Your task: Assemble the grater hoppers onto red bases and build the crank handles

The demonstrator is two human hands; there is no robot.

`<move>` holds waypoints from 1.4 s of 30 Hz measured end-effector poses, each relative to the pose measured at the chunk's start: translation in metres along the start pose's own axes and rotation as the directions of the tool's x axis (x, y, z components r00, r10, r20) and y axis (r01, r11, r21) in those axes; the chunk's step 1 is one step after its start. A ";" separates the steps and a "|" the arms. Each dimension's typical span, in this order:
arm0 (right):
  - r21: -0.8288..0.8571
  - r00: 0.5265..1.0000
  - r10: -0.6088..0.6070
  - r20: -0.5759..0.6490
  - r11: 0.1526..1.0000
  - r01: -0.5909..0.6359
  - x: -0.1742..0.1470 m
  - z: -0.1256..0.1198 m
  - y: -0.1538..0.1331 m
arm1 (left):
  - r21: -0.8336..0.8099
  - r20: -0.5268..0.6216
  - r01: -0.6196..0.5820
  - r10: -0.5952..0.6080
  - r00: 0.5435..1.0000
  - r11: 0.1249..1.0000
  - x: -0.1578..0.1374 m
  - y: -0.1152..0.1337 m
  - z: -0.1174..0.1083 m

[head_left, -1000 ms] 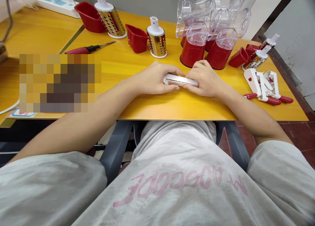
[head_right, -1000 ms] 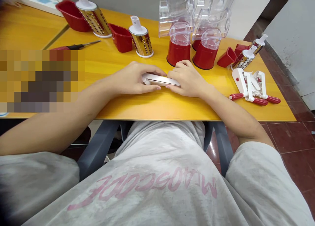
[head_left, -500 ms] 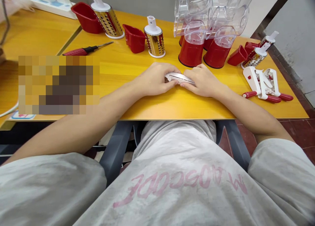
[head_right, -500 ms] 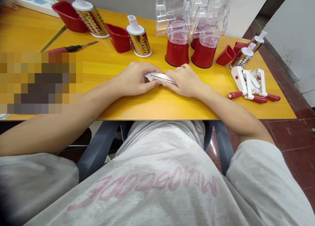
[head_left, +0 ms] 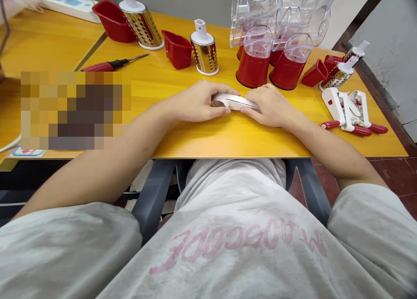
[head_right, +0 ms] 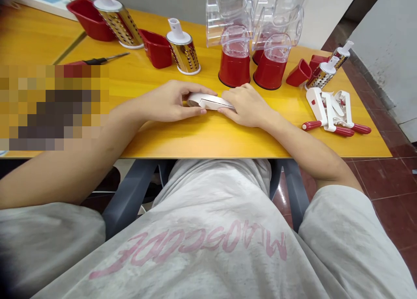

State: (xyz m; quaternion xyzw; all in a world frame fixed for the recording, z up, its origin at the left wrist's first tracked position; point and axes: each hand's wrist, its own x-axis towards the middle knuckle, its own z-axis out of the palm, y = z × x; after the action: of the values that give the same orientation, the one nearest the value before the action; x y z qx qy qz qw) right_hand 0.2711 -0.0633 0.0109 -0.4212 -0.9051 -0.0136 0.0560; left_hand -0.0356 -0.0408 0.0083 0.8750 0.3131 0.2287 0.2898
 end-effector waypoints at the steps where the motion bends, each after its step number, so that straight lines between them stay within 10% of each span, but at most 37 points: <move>1: 0.000 1.000 -0.006 -0.003 1.000 0.006 0.000 0.000 0.001 | -0.007 0.003 0.009 -0.009 1.000 1.000 0.000 0.000 0.000; 42: 0.100 1.000 -0.009 0.000 0.995 0.009 -0.003 -0.008 0.000 | -0.155 -0.057 0.077 -0.087 0.995 0.985 0.006 0.000 0.013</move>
State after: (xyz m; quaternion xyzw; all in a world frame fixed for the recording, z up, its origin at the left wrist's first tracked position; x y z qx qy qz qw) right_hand 0.2736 -0.0661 0.0188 -0.4139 -0.9065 0.0318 0.0768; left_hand -0.0236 -0.0412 0.0000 0.8291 0.3395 0.2675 0.3548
